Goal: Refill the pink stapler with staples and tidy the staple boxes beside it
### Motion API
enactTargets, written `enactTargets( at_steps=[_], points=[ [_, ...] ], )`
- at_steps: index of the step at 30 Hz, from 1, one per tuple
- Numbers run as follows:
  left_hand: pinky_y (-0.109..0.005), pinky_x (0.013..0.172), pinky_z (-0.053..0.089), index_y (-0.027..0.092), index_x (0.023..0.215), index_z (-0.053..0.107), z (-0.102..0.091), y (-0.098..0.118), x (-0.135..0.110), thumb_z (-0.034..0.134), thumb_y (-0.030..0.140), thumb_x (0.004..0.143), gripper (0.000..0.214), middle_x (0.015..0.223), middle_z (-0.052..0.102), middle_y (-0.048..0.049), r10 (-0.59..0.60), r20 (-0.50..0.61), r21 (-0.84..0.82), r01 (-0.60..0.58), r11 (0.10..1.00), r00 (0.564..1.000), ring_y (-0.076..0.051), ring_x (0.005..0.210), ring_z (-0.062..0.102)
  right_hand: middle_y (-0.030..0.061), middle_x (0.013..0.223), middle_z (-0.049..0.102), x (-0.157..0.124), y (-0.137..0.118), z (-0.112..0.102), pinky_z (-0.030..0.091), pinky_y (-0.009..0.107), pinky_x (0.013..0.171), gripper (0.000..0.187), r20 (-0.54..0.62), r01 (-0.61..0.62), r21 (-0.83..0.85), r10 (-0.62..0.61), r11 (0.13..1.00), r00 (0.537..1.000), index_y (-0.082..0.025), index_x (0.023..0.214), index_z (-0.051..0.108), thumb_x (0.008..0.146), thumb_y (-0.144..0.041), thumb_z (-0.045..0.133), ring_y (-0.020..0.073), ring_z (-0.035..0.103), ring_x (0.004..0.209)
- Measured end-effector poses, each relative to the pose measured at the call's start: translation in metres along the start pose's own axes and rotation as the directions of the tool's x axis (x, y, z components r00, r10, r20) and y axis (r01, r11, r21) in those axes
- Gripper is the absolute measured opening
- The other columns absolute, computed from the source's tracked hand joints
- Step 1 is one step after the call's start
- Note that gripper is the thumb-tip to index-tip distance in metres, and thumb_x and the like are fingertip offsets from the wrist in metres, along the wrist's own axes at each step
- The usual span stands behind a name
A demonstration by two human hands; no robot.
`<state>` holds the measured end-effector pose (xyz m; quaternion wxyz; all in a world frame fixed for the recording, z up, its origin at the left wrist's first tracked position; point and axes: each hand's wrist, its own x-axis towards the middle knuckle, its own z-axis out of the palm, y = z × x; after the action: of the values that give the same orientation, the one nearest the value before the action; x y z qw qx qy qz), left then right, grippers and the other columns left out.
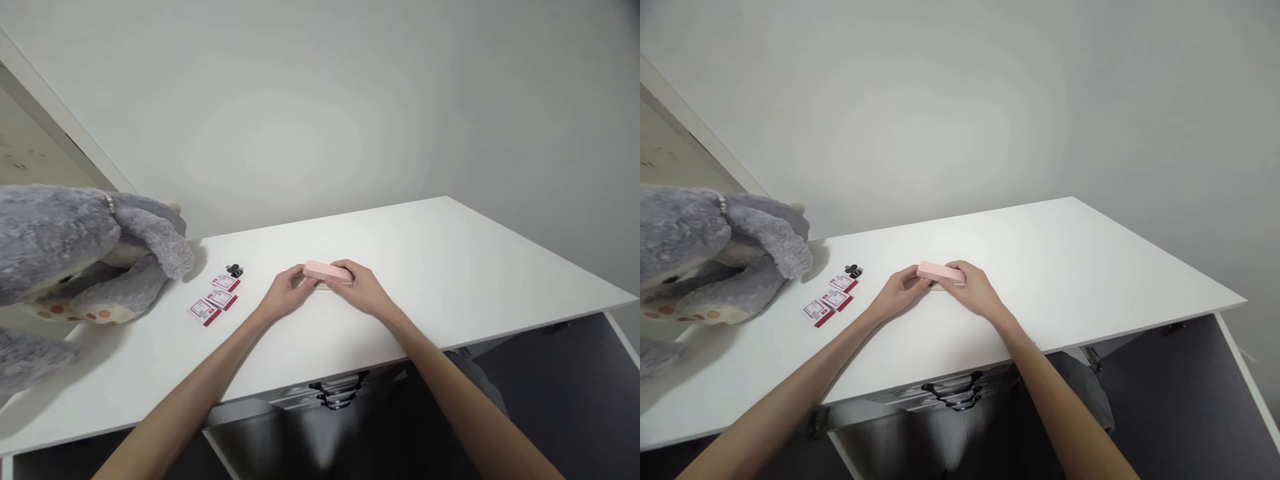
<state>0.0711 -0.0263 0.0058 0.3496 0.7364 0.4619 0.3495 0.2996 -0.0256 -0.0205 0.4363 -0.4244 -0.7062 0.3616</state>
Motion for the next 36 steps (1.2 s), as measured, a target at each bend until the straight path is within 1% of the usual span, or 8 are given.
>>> enactTargets(
  at_steps=[3, 7, 12, 15, 22, 27, 31, 36],
  points=[
    [-0.04, 0.097, 0.055, 0.019, 0.114, 0.077, -0.001, -0.003, -0.003, 0.068, 0.048, 0.096, 0.035, 0.117, 0.079, -0.0109, -0.002, -0.002, -0.03, 0.002, 1.0, 1.0, -0.028, 0.11, 0.072, 0.0055, 0.117, 0.077, 0.0, -0.001, 0.001, 0.053, 0.037, 0.089, 0.035, 0.041, -0.011, 0.001, 0.011, 1.0, 0.999, -0.024, 0.117, 0.071, 0.094, -0.049, 0.07, 0.0254, 0.07, 0.103],
    [-0.036, 0.086, 0.055, 0.02, 0.107, 0.078, 0.002, -0.008, -0.003, 0.07, 0.049, 0.093, 0.033, 0.106, 0.079, -0.009, -0.016, -0.022, 0.029, 0.017, 0.999, 1.0, -0.026, 0.098, 0.071, 0.0041, 0.112, 0.077, -0.001, 0.0, 0.0, 0.052, 0.036, 0.088, 0.033, 0.081, -0.033, 0.043, 0.03, 0.999, 0.996, -0.024, 0.116, 0.071, 0.095, -0.049, 0.07, 0.0241, 0.069, 0.099],
    [-0.032, 0.074, 0.049, 0.021, 0.1, 0.078, 0.005, -0.012, -0.001, 0.071, 0.05, 0.093, 0.031, 0.094, 0.075, -0.0063, -0.005, -0.022, 0.079, 0.006, 0.997, 1.0, -0.021, 0.083, 0.064, 0.004, 0.113, 0.076, -0.001, 0.001, -0.003, 0.053, 0.035, 0.087, 0.036, 0.103, -0.061, 0.109, 0.05, 0.992, 0.993, -0.025, 0.119, 0.071, 0.096, -0.051, 0.07, 0.0243, 0.069, 0.1],
    [-0.031, 0.069, 0.044, 0.021, 0.101, 0.078, 0.007, -0.01, -0.001, 0.071, 0.05, 0.093, 0.031, 0.09, 0.073, -0.0053, -0.011, -0.033, 0.106, 0.014, 0.994, 0.999, -0.019, 0.077, 0.059, 0.0046, 0.114, 0.075, -0.001, 0.0, -0.004, 0.053, 0.035, 0.087, 0.038, 0.102, -0.077, 0.138, 0.064, 0.987, 0.993, -0.025, 0.121, 0.07, 0.096, -0.054, 0.069, 0.0254, 0.069, 0.103],
    [-0.033, 0.072, 0.046, 0.021, 0.098, 0.078, 0.012, -0.001, -0.004, 0.076, 0.046, 0.091, 0.026, 0.096, 0.077, -0.0066, 0.003, -0.056, 0.036, -0.001, 0.999, 0.998, -0.018, 0.076, 0.058, 0.0056, 0.118, 0.075, 0.001, -0.004, -0.006, 0.055, 0.037, 0.092, 0.04, 0.102, -0.081, 0.186, 0.063, 0.979, 0.993, -0.026, 0.123, 0.07, 0.097, -0.056, 0.069, 0.0268, 0.069, 0.108],
    [-0.035, 0.078, 0.05, 0.022, 0.1, 0.079, 0.015, -0.001, -0.006, 0.077, 0.044, 0.09, 0.024, 0.103, 0.079, -0.0074, 0.001, -0.067, -0.005, -0.002, 1.0, 0.998, -0.021, 0.086, 0.065, 0.006, 0.117, 0.075, 0.001, -0.006, -0.008, 0.055, 0.036, 0.09, 0.041, 0.122, -0.102, 0.21, 0.077, 0.972, 0.99, -0.025, 0.123, 0.07, 0.097, -0.056, 0.069, 0.0261, 0.069, 0.105],
    [-0.034, 0.073, 0.049, 0.022, 0.097, 0.077, 0.015, -0.001, -0.007, 0.077, 0.044, 0.09, 0.023, 0.1, 0.079, -0.0066, 0.0, -0.058, 0.012, 0.0, 1.0, 0.998, -0.02, 0.083, 0.064, 0.0063, 0.122, 0.073, 0.001, -0.005, -0.009, 0.054, 0.035, 0.091, 0.042, 0.149, -0.092, 0.241, 0.057, 0.966, 0.987, -0.025, 0.128, 0.068, 0.098, -0.055, 0.067, 0.0252, 0.068, 0.108],
    [-0.032, 0.067, 0.045, 0.023, 0.091, 0.072, 0.016, 0.002, -0.009, 0.08, 0.043, 0.088, 0.022, 0.093, 0.077, -0.0036, 0.008, -0.057, 0.078, -0.003, 0.997, 0.998, -0.018, 0.074, 0.059, 0.008, 0.125, 0.072, 0.001, -0.003, -0.008, 0.055, 0.036, 0.092, 0.044, 0.191, -0.09, 0.289, 0.035, 0.953, 0.981, -0.025, 0.129, 0.067, 0.099, -0.057, 0.066, 0.0254, 0.067, 0.111]
  ],
)
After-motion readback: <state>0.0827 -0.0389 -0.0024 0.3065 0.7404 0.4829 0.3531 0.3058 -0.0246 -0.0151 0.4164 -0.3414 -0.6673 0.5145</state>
